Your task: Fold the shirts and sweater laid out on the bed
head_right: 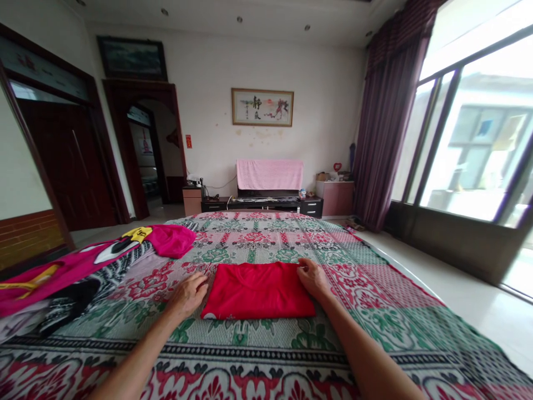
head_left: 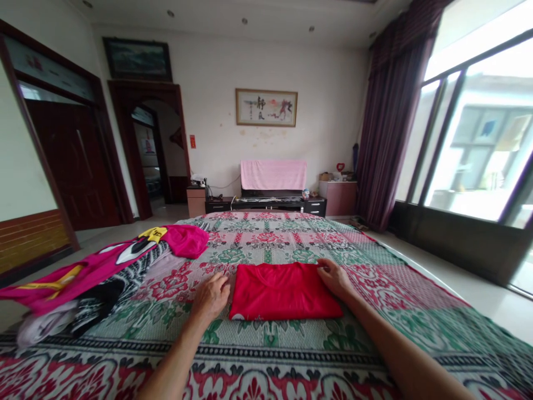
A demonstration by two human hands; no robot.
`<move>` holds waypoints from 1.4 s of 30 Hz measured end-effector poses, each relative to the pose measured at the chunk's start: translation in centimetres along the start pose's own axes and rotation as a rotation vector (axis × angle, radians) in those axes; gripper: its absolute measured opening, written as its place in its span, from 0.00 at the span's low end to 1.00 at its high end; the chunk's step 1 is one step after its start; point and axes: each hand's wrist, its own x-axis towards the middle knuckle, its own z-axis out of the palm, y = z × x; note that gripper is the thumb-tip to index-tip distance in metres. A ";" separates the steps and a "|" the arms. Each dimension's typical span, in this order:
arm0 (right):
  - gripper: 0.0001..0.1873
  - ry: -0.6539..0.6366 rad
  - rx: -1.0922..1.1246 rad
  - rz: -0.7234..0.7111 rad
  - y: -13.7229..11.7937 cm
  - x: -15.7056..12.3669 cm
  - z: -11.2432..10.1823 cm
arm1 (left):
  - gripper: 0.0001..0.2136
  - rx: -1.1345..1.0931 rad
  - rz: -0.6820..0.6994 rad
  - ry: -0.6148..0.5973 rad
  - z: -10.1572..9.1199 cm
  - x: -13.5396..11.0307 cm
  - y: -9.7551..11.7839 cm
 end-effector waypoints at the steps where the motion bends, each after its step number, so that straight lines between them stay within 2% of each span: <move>1: 0.10 0.002 0.009 0.007 0.0 -0.2 -0.3 | 0.15 -0.004 -0.003 -0.004 0.0 0.0 0.0; 3: 0.09 -0.030 -0.024 -0.019 -0.2 -0.6 -0.9 | 0.16 -0.011 -0.005 -0.013 -0.1 0.0 0.1; 6: 0.20 -0.094 -0.130 -0.066 -0.7 -1.6 -1.9 | 0.16 -0.023 -0.001 -0.016 -0.4 0.0 0.2; 9: 0.23 -0.132 -0.197 -0.059 -1.1 -2.5 -2.5 | 0.15 -0.035 -0.012 -0.011 -0.4 -0.1 0.3; 16: 0.15 -0.138 -0.170 -0.179 -0.8 -3.1 -2.2 | 0.16 -0.012 -0.009 -0.031 -0.5 -0.2 0.4; 24: 0.10 -0.165 -0.323 -0.225 -0.6 -3.1 -1.1 | 0.17 -0.006 0.006 -0.021 -0.7 -0.2 0.4; 34: 0.13 -0.105 -0.346 -0.132 -0.9 -3.2 -0.1 | 0.18 0.038 0.004 -0.038 -0.8 -0.1 0.4; 42: 0.10 -0.150 -0.416 -0.090 -1.9 -3.4 -0.1 | 0.18 0.057 0.045 -0.016 -0.4 -0.2 -0.1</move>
